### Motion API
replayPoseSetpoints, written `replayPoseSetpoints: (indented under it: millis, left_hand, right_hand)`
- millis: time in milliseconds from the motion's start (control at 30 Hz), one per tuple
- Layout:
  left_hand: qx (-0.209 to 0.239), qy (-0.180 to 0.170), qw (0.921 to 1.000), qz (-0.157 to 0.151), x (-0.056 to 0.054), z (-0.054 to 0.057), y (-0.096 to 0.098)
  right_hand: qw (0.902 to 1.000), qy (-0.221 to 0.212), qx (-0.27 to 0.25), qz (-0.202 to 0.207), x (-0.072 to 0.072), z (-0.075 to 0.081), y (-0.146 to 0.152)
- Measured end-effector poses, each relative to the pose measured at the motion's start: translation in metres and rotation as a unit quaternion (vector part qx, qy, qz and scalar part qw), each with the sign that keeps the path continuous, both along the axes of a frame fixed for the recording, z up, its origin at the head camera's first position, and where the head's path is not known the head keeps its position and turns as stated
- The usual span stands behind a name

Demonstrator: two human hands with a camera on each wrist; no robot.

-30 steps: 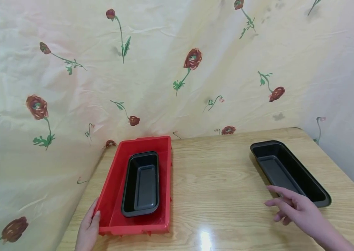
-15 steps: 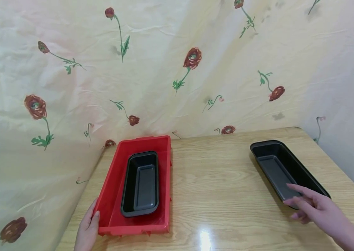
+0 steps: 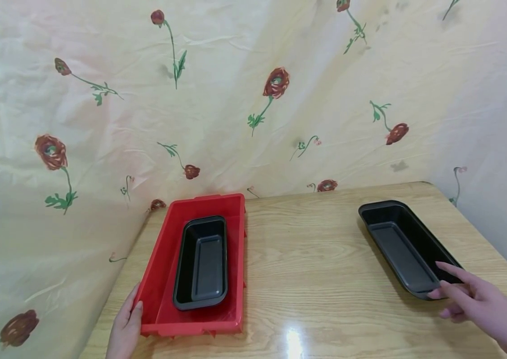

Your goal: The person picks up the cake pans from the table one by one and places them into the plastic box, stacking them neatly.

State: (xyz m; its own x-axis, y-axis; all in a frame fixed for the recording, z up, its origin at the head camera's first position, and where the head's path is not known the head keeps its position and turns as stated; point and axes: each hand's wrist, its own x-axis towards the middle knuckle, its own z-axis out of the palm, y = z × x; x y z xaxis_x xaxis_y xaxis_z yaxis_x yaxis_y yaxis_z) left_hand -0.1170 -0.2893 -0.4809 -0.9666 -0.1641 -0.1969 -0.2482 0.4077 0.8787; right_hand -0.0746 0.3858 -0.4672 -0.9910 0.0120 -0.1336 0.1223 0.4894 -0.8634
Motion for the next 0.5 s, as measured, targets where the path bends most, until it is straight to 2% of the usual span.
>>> replayPoseSetpoints:
  millis: [267, 500]
  left_hand:
    - [0.001, -0.008, 0.9999, 0.008, -0.002, -0.002, 0.0]
    - [0.007, -0.012, 0.9998, 0.013, 0.0, 0.0, 0.002]
  right_hand:
    - [0.9985, -0.046, 0.025, -0.017, -0.005, 0.008, 0.007]
    - [0.9949, -0.078, 0.049, -0.041, -0.004, 0.007, 0.011]
